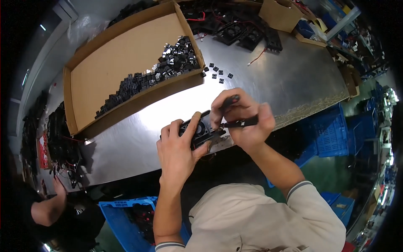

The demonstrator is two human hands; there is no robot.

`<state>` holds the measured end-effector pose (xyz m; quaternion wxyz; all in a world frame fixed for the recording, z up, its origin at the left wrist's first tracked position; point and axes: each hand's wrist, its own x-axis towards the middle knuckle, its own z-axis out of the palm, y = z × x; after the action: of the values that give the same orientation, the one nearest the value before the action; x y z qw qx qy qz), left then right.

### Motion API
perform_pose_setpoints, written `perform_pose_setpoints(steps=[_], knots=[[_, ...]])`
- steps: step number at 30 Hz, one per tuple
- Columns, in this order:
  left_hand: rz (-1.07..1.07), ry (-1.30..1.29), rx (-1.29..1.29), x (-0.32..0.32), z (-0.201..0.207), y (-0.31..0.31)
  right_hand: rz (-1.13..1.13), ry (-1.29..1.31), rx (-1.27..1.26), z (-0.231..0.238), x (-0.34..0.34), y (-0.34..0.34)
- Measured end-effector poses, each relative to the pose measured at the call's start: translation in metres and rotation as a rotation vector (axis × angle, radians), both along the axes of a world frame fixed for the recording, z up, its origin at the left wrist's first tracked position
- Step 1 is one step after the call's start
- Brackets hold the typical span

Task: Assembling plastic housings with cooling fans and wire harnesses on a factory workbench.

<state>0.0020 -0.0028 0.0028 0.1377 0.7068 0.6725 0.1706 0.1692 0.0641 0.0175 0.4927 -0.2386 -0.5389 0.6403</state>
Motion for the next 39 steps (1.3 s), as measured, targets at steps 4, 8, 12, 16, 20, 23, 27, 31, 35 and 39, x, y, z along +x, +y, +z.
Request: perform_pose_setpoints(steps=[4, 8, 12, 16, 20, 23, 27, 31, 35, 39], knots=[[0.023, -0.022, 0.018, 0.002, 0.0008, -0.0015, -0.059, 0.161, 0.031, -0.0044, 0.0024, -0.0026], [0.036, -0.014, 0.011, 0.0022, 0.0001, -0.0023, -0.067, 0.205, -0.014, -0.0086, -0.0009, -0.0028], [0.038, 0.003, 0.008, 0.0022, 0.0013, -0.0025, -0.082, 0.164, -0.011, -0.0085, -0.0009, -0.0037], [0.038, -0.005, 0.016, 0.0025, -0.0019, -0.0026, -0.089, 0.151, -0.007, -0.009, 0.0, -0.004], [0.041, -0.017, 0.009, 0.0027, -0.0008, -0.003, -0.088, 0.149, -0.01, -0.0087, -0.0005, -0.0048], [0.033, -0.004, 0.039, 0.0017, -0.0031, -0.0033, -0.093, 0.149, -0.002, -0.0099, -0.0015, -0.0045], [0.03, -0.023, 0.039, 0.0015, -0.0042, -0.0032, -0.123, 0.095, 0.023, -0.0075, -0.0027, -0.0061], [0.031, -0.022, 0.012, 0.0016, -0.0061, -0.0021, -0.16, 0.075, 0.054, -0.0072, -0.0059, -0.0088], [0.031, -0.02, 0.009, 0.0007, -0.0052, -0.0008, -0.131, 0.073, 0.034, -0.0083, -0.0041, -0.0063], [0.007, -0.018, 0.015, -0.0032, -0.004, 0.0027, -0.107, -0.015, 0.069, -0.0019, -0.002, -0.0066]])
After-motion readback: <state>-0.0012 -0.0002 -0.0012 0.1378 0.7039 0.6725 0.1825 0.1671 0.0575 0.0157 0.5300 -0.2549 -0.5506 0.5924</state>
